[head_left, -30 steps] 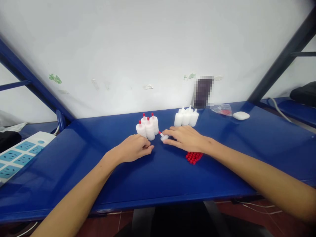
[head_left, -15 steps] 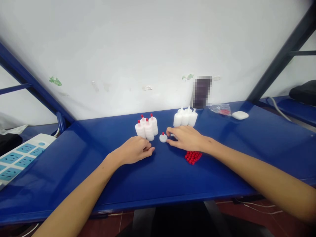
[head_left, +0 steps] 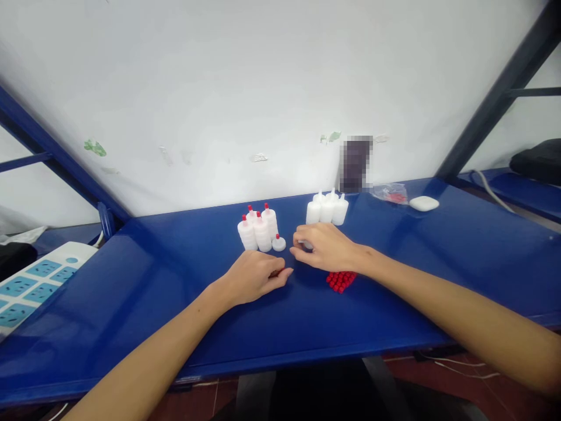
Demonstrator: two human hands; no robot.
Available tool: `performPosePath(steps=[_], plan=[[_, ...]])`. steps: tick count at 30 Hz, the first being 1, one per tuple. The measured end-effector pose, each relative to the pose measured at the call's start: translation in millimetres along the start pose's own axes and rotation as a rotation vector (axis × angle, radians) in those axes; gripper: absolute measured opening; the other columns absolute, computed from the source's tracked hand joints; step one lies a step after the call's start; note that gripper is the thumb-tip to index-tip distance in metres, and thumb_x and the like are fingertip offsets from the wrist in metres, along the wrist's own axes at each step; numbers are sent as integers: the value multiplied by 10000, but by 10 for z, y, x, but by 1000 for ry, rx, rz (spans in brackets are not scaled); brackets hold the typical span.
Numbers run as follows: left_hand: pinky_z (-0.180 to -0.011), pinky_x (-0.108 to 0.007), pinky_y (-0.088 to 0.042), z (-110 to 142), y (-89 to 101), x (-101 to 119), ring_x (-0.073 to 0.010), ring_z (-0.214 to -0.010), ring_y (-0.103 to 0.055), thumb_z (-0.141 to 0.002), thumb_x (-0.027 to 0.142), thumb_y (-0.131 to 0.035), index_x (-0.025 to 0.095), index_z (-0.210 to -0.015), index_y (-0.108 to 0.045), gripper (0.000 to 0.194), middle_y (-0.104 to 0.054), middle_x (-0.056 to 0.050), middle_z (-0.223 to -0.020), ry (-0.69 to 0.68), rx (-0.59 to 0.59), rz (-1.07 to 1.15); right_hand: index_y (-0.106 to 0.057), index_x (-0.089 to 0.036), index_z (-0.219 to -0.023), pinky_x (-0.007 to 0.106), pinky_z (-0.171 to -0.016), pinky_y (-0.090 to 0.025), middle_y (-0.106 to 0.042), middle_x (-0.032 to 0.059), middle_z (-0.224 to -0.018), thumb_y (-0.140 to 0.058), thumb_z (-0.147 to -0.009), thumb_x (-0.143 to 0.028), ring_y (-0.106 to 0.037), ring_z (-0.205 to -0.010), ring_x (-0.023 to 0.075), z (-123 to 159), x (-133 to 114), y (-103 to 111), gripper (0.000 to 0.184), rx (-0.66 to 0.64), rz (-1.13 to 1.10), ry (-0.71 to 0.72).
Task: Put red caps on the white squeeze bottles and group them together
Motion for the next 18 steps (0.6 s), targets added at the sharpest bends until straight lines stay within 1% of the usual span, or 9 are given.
performPosePath(steps=[2, 5, 7, 8, 11, 15, 18], plan=[[-477, -250, -248, 13, 120, 35, -80, -446, -352, -973, 280, -458, 174, -587, -426, 402, -437, 42, -502, -36, 134, -11, -500, -171, -670, 274, -592, -259, -544, 6, -736, -462, -935, -412, -441, -631, 115, 39, -115, 48, 360, 9, -126, 56], [-474, -252, -255, 66, 326, 143, -78, -445, -348, -963, 247, -467, 180, -589, -409, 384, -442, 47, -493, -119, 348, -67, -422, -181, -661, 273, -583, -253, -457, -22, -634, -383, -962, -479, -386, -578, 104, 98, -317, 70, 425, -18, -276, 153], [-478, -257, -269, 106, 427, 230, -80, -447, -353, -958, 240, -474, 183, -599, -418, 367, -457, 45, -496, -176, 449, -120, -425, -191, -731, 270, -569, -245, -418, -47, -594, -391, -955, -508, -350, -539, 97, 124, -412, 60, 390, -38, -315, 182], [-479, -260, -275, 119, 456, 273, -82, -449, -360, -956, 239, -477, 184, -611, -430, 353, -471, 43, -502, -201, 476, -146, -428, -196, -790, 267, -562, -244, -413, -58, -593, -405, -949, -517, -340, -524, 95, 133, -445, 52, 358, -45, -331, 187], [-474, -267, -296, 122, 468, 373, -89, -455, -399, -954, 235, -480, 186, -655, -469, 303, -515, 38, -526, -258, 477, -211, -391, -211, -931, 259, -547, -252, -443, -66, -645, -424, -937, -519, -349, -509, 94, 147, -510, 32, 310, -52, -385, 201], [-475, -249, -342, 97, 422, 456, -90, -466, -458, -949, 201, -452, 189, -657, -460, 292, -547, 34, -539, -310, 429, -251, -352, -221, -958, 257, -539, -261, -455, -67, -647, -444, -922, -471, -356, -510, 105, 157, -554, 4, 269, -69, -432, 213], [-469, -245, -352, 79, 399, 467, -92, -461, -474, -950, 194, -445, 186, -653, -455, 298, -555, 28, -539, -313, 410, -253, -343, -224, -973, 258, -537, -263, -438, -82, -601, -465, -899, -364, -352, -500, 112, 163, -580, -7, 200, -92, -437, 204]])
Point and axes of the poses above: each hand's wrist, its own z-axis away from the middle knuckle, its own y-axis out of the back of the hand, x = y × z, the point moved 10 cm from there along -z, towards the middle knuckle
